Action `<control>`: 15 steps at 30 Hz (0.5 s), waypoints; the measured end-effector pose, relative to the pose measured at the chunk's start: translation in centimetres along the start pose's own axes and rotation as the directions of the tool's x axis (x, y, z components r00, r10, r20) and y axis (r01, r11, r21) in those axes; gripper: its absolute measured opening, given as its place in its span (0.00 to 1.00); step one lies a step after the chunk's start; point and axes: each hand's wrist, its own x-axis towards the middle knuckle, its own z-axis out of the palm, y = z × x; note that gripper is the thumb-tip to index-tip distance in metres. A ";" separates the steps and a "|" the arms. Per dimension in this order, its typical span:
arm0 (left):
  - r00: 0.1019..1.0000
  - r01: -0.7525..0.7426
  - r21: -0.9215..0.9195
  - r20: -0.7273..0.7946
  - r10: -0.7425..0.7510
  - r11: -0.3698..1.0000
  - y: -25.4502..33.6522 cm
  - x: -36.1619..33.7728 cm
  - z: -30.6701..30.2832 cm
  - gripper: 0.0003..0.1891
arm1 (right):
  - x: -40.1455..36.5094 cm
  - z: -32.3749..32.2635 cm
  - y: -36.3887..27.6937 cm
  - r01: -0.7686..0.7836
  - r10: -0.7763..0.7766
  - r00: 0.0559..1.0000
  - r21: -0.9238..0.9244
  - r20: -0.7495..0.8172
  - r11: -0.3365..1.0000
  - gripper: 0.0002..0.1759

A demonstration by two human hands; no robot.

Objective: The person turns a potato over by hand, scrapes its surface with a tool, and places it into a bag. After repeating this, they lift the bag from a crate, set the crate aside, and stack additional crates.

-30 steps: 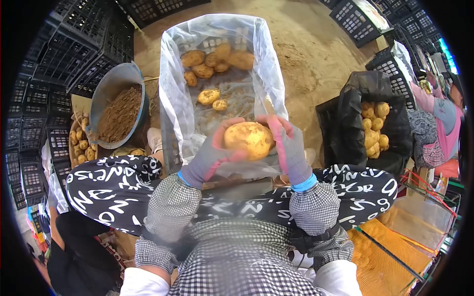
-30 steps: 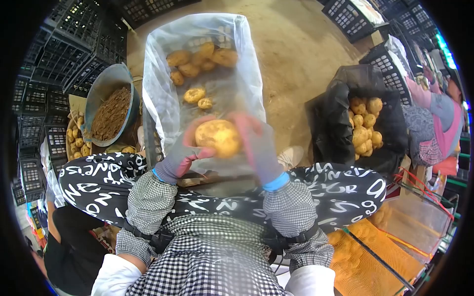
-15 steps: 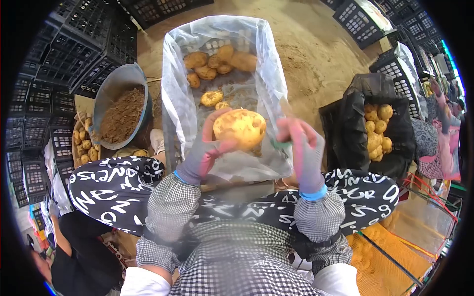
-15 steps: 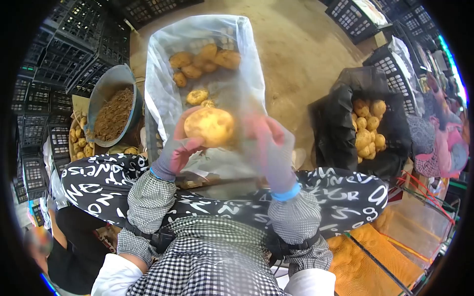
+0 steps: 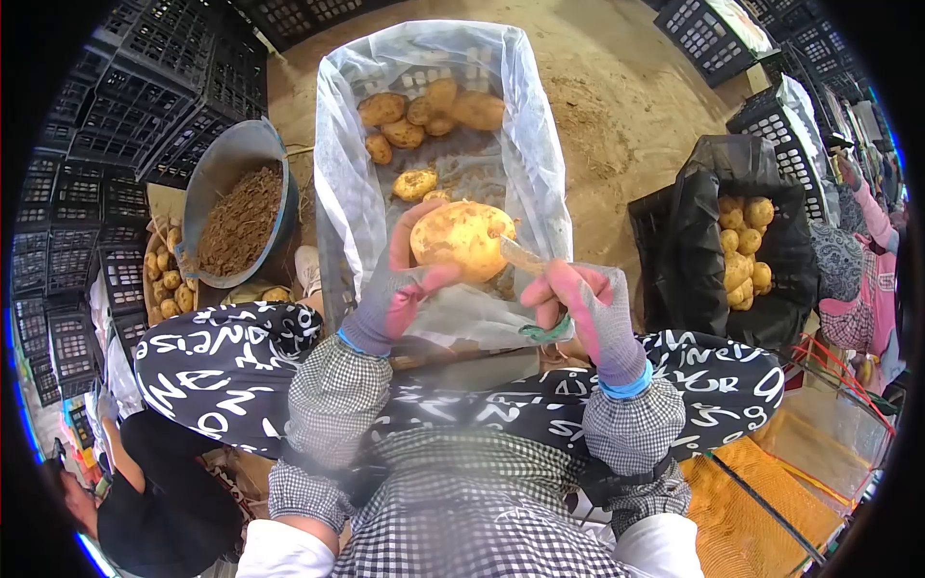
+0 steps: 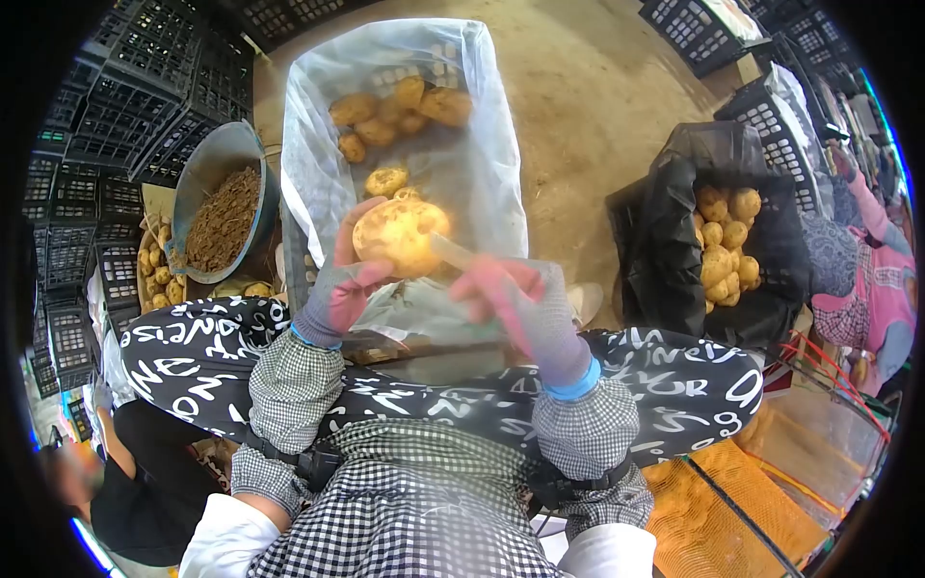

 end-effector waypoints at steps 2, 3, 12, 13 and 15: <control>1.000 -0.001 0.008 -0.001 0.001 1.000 -0.2 0.0 -0.3 0.46 | 0.0 0.2 -0.4 -0.003 0.003 1.000 -0.025 0.000 1.000 0.22; 1.000 -0.004 0.016 -0.002 0.004 1.000 -0.4 0.0 -0.5 0.42 | 0.0 0.2 -0.5 -0.004 0.004 1.000 -0.038 0.000 0.999 0.21; 0.984 0.178 0.006 -0.028 -0.178 0.984 1.5 -0.2 0.5 0.40 | 0.4 -0.1 -0.1 -0.004 0.000 0.996 0.049 0.087 0.999 0.20; 0.991 0.129 0.048 0.018 -0.130 0.991 0.9 -0.1 0.2 0.38 | 0.5 0.1 -0.1 0.004 -0.006 0.998 0.023 0.067 1.000 0.21; 0.994 0.077 0.082 0.074 -0.083 0.994 -0.3 0.0 -0.2 0.35 | 0.5 0.6 0.0 0.019 -0.018 0.999 -0.028 0.027 0.999 0.23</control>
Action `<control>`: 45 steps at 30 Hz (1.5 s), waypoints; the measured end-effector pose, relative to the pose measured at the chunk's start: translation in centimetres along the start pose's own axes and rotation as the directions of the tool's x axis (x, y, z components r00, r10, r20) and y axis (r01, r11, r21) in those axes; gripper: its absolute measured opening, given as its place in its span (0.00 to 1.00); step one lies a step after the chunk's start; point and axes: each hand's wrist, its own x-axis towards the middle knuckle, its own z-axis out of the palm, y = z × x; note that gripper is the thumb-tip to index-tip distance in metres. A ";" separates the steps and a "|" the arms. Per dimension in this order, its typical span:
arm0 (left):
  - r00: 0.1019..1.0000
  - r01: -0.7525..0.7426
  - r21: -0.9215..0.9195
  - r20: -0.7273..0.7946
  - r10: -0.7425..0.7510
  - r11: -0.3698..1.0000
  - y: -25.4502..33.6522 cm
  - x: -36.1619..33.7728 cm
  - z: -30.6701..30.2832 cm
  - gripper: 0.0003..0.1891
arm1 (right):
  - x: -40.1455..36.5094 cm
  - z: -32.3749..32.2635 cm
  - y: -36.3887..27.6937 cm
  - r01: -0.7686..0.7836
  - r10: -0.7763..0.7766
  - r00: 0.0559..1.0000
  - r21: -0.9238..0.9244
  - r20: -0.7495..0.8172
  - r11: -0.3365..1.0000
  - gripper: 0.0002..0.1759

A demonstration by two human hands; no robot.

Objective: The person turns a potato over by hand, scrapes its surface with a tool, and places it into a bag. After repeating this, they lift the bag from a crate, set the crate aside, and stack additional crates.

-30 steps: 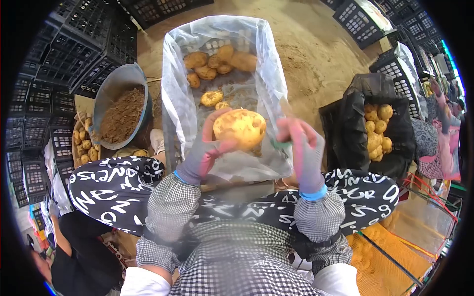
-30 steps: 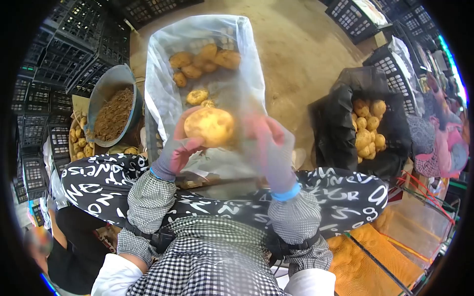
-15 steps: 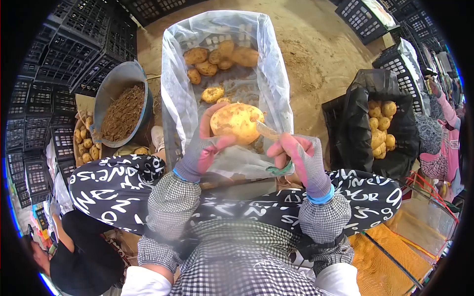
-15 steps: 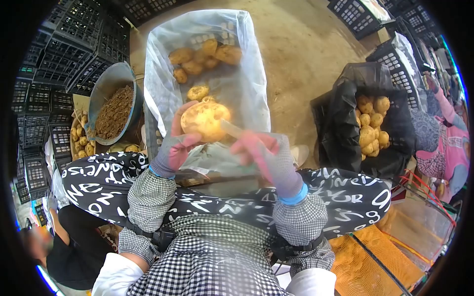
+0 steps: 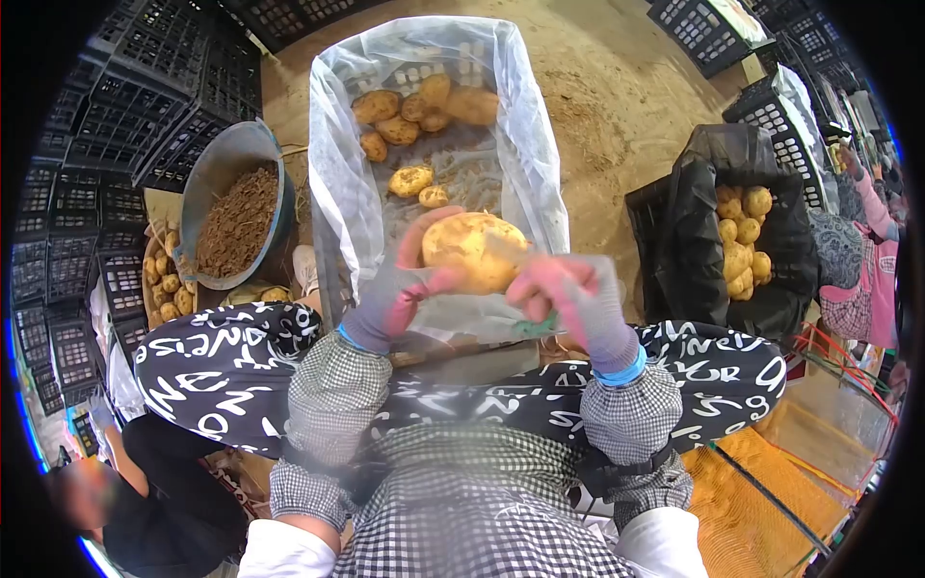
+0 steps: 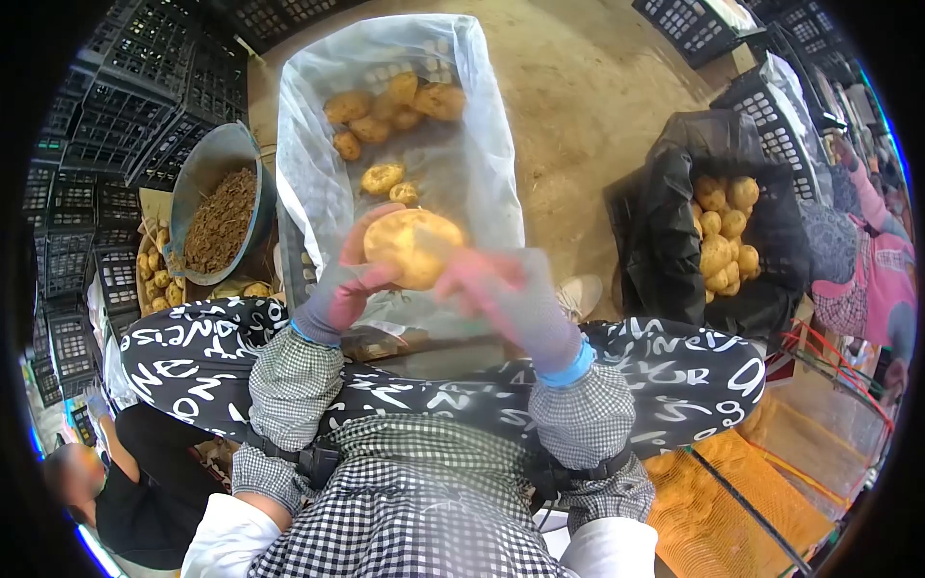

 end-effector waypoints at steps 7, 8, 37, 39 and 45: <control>0.991 0.062 -0.283 -0.093 -0.092 0.957 0.6 -0.1 0.2 0.34 | -0.2 -2.9 0.2 0.117 -0.119 0.990 0.031 0.070 0.993 0.27; 0.991 0.066 -0.307 -0.094 -0.099 0.949 0.5 -0.1 0.1 0.34 | -0.1 -2.6 0.4 0.074 -0.078 0.994 0.056 0.075 0.996 0.26; 0.981 0.195 -0.862 0.173 -0.090 0.468 -2.1 0.1 -0.4 0.24 | -0.1 0.2 0.8 -0.053 0.040 0.994 0.126 0.103 0.991 0.31; 0.966 0.255 -0.884 0.251 -0.063 0.391 -1.9 0.3 0.0 0.23 | 0.1 0.4 1.4 -0.096 0.078 0.991 0.181 0.108 0.979 0.31; 0.953 0.196 -0.761 0.000 -0.302 0.619 -3.3 0.1 0.4 0.31 | 0.8 0.5 3.1 -0.103 0.086 0.994 0.359 0.064 0.927 0.30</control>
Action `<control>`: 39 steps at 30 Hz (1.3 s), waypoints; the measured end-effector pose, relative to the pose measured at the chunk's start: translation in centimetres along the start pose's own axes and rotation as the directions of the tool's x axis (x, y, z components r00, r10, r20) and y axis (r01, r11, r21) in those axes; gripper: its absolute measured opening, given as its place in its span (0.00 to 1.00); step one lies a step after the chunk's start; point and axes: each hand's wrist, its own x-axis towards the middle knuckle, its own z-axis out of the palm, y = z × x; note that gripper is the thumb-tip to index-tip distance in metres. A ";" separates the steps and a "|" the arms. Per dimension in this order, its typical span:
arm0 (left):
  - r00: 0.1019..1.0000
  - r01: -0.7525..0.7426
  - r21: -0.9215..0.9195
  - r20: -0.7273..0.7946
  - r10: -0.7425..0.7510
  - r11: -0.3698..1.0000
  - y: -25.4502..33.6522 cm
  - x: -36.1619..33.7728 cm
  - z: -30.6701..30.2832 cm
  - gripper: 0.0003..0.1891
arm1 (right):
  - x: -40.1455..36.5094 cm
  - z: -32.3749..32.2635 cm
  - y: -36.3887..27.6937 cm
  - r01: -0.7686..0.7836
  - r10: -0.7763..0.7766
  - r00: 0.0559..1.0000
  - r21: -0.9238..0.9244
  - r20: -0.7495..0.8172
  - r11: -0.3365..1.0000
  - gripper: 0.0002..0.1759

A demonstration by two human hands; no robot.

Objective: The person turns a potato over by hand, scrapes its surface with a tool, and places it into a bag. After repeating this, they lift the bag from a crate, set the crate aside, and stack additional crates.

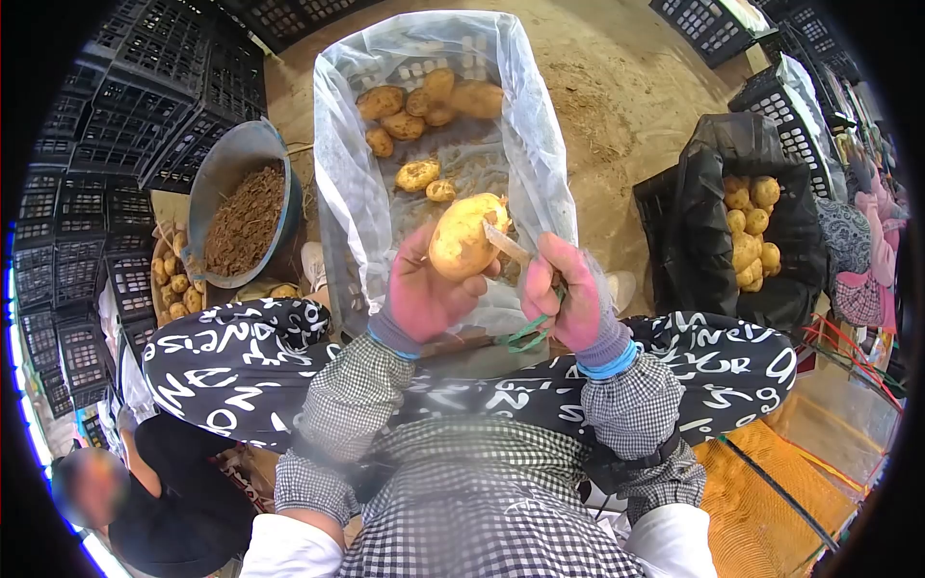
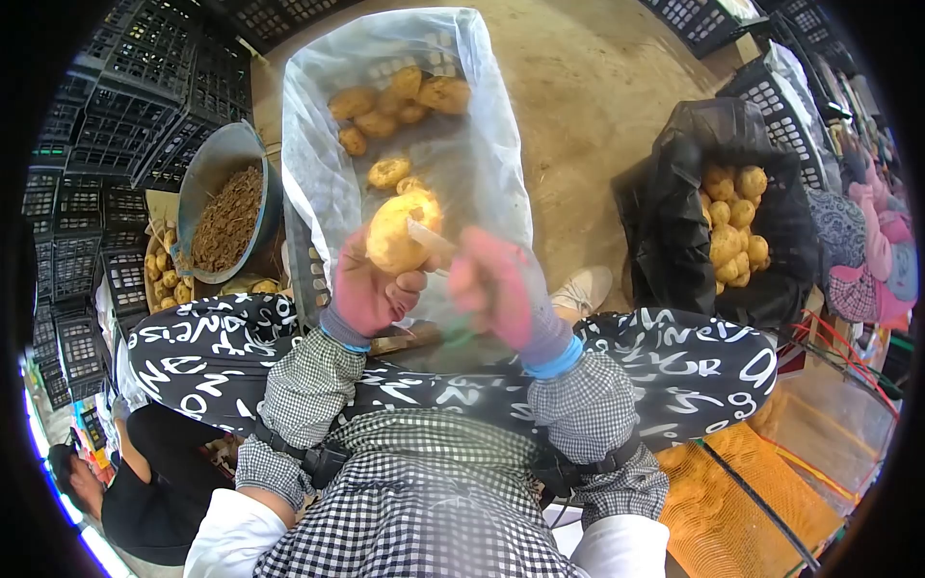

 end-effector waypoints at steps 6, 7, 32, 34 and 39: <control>0.945 0.179 -0.297 0.317 -0.080 0.938 0.2 0.2 -0.1 0.25 | -0.1 0.7 -0.9 0.222 -0.243 0.945 -0.113 -0.221 0.968 0.23; 0.936 0.162 -0.284 0.347 -0.056 0.945 0.2 0.3 -0.4 0.24 | -0.2 0.2 -0.6 0.273 -0.296 0.945 -0.166 -0.138 0.948 0.20; 0.965 0.260 -0.268 0.113 -0.237 0.928 -0.3 0.6 -1.1 0.26 | 1.3 0.0 2.8 0.436 -0.522 0.843 -0.732 0.130 0.523 0.25; 0.960 0.277 -0.278 0.130 -0.250 0.920 -0.3 0.6 -1.2 0.26 | 1.2 0.3 2.3 0.394 -0.500 0.861 -0.742 0.091 0.542 0.25; 0.977 0.088 0.017 -0.198 -0.083 0.996 -1.2 0.8 -2.2 0.29 | 1.3 0.5 2.7 0.419 -0.496 0.859 -0.735 0.129 0.533 0.23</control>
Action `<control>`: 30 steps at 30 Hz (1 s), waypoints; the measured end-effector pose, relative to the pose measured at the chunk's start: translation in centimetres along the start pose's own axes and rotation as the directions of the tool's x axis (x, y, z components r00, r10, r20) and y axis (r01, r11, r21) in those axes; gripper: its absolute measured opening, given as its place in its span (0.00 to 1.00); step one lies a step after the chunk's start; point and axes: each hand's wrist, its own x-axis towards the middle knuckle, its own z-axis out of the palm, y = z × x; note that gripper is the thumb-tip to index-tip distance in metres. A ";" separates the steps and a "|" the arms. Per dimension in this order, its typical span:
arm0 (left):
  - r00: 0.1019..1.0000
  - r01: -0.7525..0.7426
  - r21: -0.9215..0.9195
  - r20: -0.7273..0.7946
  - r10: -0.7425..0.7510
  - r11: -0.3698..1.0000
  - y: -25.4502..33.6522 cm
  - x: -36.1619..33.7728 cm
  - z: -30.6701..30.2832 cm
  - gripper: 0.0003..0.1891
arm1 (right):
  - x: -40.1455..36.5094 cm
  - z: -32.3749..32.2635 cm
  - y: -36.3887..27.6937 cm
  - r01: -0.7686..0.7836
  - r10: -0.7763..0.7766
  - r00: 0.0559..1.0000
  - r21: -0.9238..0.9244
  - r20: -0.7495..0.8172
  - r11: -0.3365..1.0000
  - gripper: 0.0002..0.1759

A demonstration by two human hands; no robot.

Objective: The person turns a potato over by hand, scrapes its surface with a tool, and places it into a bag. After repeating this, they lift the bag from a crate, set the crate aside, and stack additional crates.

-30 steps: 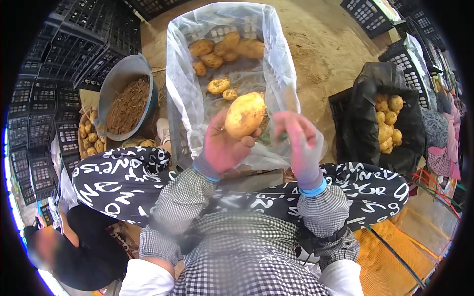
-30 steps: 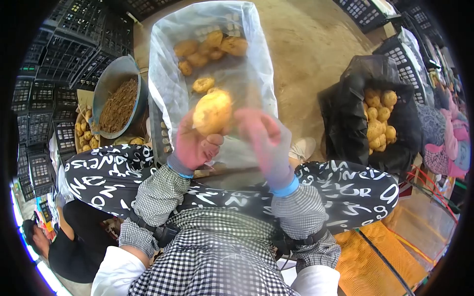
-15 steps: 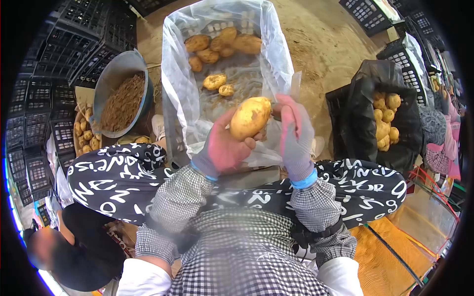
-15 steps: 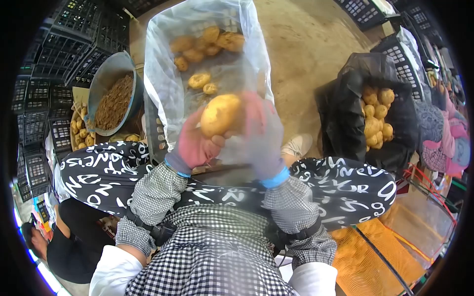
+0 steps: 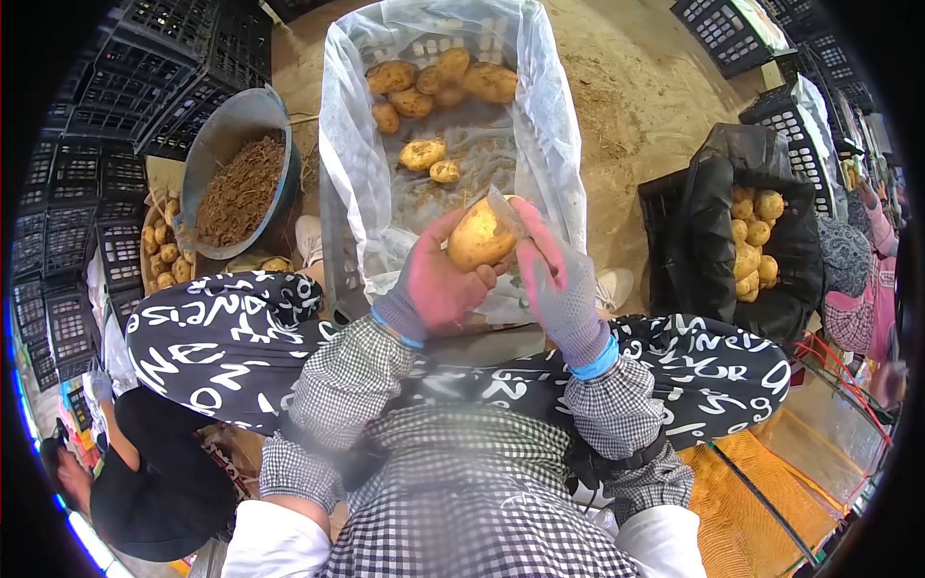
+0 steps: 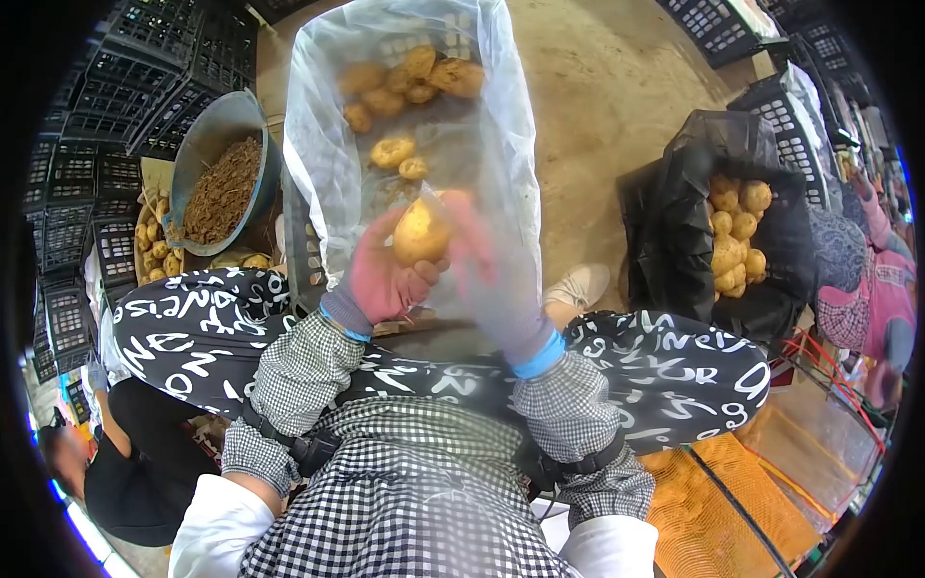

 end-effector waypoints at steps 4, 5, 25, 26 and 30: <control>0.982 0.057 -0.104 0.187 -0.037 0.993 0.0 -0.1 -1.6 0.28 | 0.2 0.0 -0.6 -0.004 0.004 0.995 0.000 0.096 1.000 0.23; 0.943 0.206 -0.285 0.313 -0.113 0.936 0.4 -0.1 -1.3 0.29 | 0.2 -0.1 -1.2 -0.069 0.076 0.983 -0.049 0.166 0.996 0.23; 0.737 -0.646 0.719 0.501 0.453 0.256 0.7 -2.6 5.5 0.53 | 0.8 -2.4 -2.6 -0.279 0.171 0.960 0.746 0.221 0.604 0.52; 0.723 -0.654 0.729 0.524 0.450 0.202 0.8 -2.6 5.4 0.53 | 0.7 -2.4 -2.9 -0.287 0.175 0.958 0.764 0.228 0.577 0.53; 0.696 -0.701 0.647 0.527 0.488 0.301 1.0 -3.2 5.9 0.53 | 0.8 -2.2 -3.3 -0.298 0.136 0.955 0.830 0.265 0.471 0.53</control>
